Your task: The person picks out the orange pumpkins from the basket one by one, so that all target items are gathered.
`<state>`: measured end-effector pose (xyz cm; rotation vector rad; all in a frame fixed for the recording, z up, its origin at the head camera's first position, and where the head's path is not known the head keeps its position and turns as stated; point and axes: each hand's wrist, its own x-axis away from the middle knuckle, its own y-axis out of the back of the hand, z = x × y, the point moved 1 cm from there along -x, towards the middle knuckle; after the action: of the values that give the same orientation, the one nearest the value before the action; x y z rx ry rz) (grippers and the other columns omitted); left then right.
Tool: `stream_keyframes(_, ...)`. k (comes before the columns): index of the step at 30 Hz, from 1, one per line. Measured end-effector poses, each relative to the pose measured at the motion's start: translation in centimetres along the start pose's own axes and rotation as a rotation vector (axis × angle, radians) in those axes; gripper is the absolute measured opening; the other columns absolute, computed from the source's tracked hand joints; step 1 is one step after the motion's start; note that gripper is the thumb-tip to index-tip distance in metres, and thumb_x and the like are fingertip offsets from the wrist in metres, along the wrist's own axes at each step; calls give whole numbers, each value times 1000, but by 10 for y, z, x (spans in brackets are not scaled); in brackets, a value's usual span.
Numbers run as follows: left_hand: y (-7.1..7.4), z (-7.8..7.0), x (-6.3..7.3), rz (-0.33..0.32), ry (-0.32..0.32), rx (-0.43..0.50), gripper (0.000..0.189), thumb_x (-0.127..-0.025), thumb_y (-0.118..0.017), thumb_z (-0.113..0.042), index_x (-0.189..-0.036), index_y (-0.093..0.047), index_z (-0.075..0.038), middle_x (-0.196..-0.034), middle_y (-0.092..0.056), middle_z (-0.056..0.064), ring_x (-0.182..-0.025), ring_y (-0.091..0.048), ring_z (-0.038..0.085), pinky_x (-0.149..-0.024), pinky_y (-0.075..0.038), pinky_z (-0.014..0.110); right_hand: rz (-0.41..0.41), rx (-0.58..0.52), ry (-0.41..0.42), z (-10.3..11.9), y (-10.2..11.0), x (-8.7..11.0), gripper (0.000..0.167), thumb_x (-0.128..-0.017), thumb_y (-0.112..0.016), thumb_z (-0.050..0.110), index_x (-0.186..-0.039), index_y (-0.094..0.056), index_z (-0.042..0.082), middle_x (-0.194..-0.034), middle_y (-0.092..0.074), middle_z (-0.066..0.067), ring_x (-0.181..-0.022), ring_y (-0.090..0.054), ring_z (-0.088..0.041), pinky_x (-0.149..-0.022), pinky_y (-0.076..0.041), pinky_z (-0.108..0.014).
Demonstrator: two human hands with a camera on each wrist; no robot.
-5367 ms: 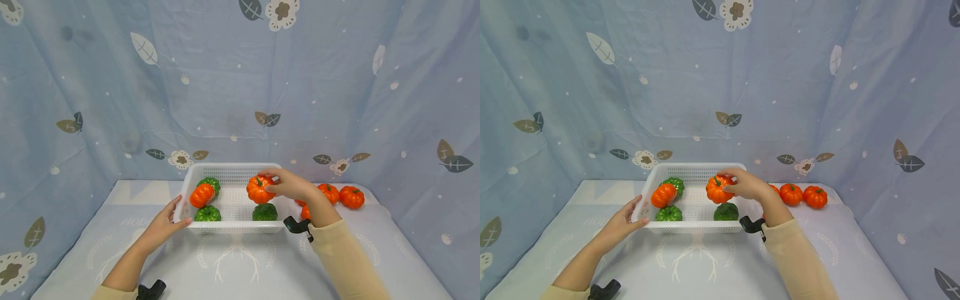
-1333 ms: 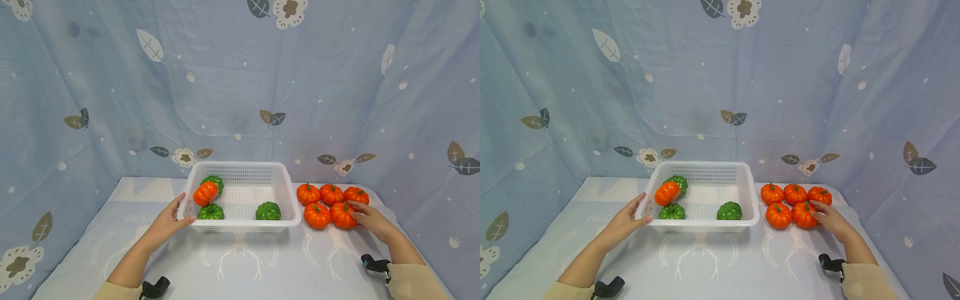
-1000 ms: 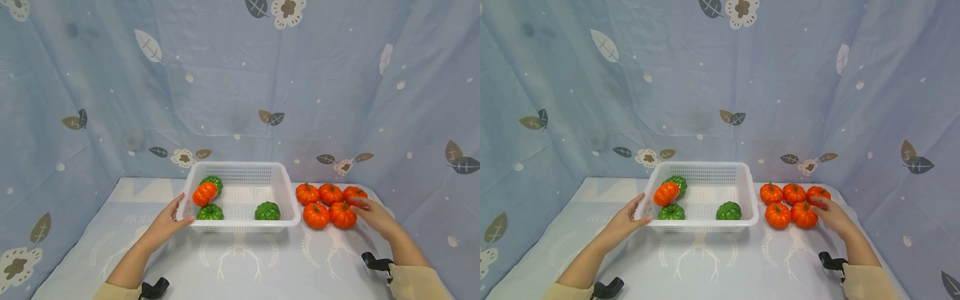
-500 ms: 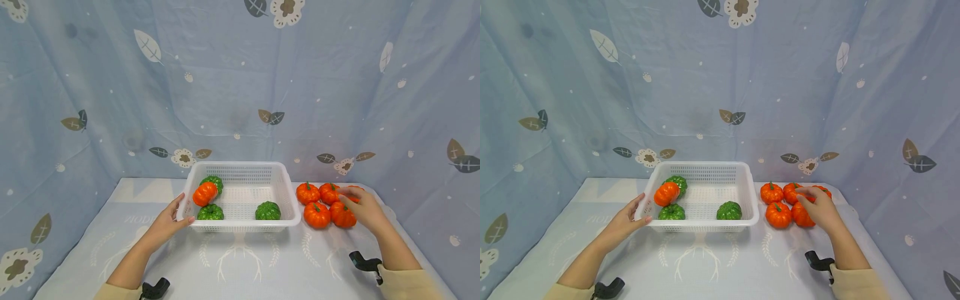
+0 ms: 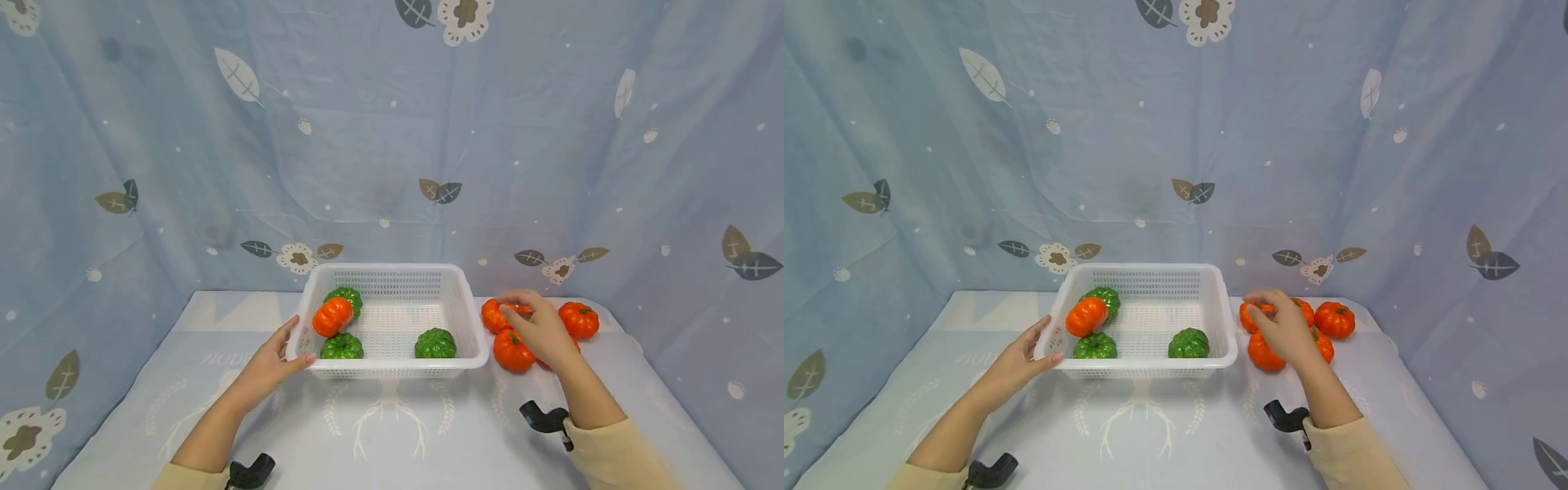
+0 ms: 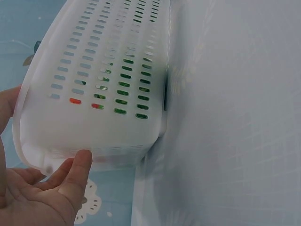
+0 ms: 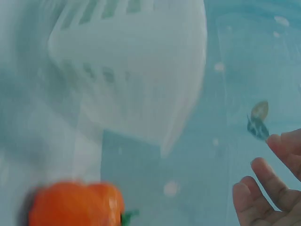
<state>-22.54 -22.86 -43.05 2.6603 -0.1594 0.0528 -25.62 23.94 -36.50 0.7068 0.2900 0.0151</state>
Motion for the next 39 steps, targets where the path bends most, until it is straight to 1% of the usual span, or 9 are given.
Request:
stream_keyframes(2,0,1,0,2,-6,4,101,-90,-75,-38,-163,-8,-17,-164,-15,22,-146,-28,43,-105,-43,55,-12,-24,26,5,-11,-4,26,-100,-61,15,-124,-67,5,-131,-58,-18,-119,-56,-39,-96,-52,-55)
stream_keyframes(5,0,2,-1,5,-7,9,103,-89,-76,-40,-163,-8,-16,-165,-15,22,-146,-28,42,-106,-43,55,-24,-60,63,13,-26,-10,23,-99,-62,11,-121,-69,5,-128,-59,-17,-111,-61,-37,-91,-55,-51)
stream_keyframes(9,0,3,-1,7,1,10,104,-88,-77,-43,-163,-9,-17,-165,-15,22,-146,-28,42,-106,-42,55,-24,-112,94,25,-44,-17,22,-98,-63,12,-118,-70,6,-126,-60,-17,-109,-62,-35,-89,-56,-48)
stream_keyframes(11,-1,3,-1,6,2,7,104,-88,-76,-43,-163,-9,-18,-165,-15,21,-146,-27,42,-106,-42,55,-17,-142,107,31,-53,-21,21,-99,-64,13,-118,-70,6,-125,-61,-17,-112,-61,-34,-93,-55,-49)
stream_keyframes(16,0,3,-1,2,4,-2,102,-90,-75,-41,-163,-8,-18,-165,-14,21,-147,-26,42,-106,-42,56,16,-198,132,44,-75,-30,24,-99,-64,16,-119,-69,5,-123,-62,-15,-114,-60,-33,-95,-54,-48)
stream_keyframes(21,0,3,-1,-3,7,-15,100,-91,-74,-38,-163,-8,-18,-165,-15,22,-146,-27,43,-106,-42,57,33,-201,167,58,-95,-37,26,-100,-64,19,-121,-69,5,-122,-62,-12,-115,-58,-30,-95,-53,-47)
stream_keyframes(25,0,3,-1,-6,8,-20,99,-91,-74,-39,-163,-9,-17,-165,-15,22,-146,-26,43,-106,-41,57,47,-203,174,68,-111,-41,26,-101,-62,21,-123,-68,8,-123,-61,-9,-115,-57,-27,-96,-53,-45)
stream_keyframes(30,0,2,-1,-6,7,-23,100,-91,-74,-39,-163,-9,-17,-165,-15,22,-147,-26,43,-106,-41,58,69,-211,184,81,-131,-44,27,-100,-63,20,-124,-67,7,-126,-61,-9,-116,-57,-26,-95,-53,-44)
stream_keyframes(39,1,1,0,2,-3,-13,101,-90,-75,-41,-163,-9,-18,-165,-15,22,-147,-26,44,-106,-41,58,164,-227,188,104,-165,-47,29,-101,-63,21,-127,-66,10,-129,-60,-9,-119,-56,-29,-94,-54,-40)
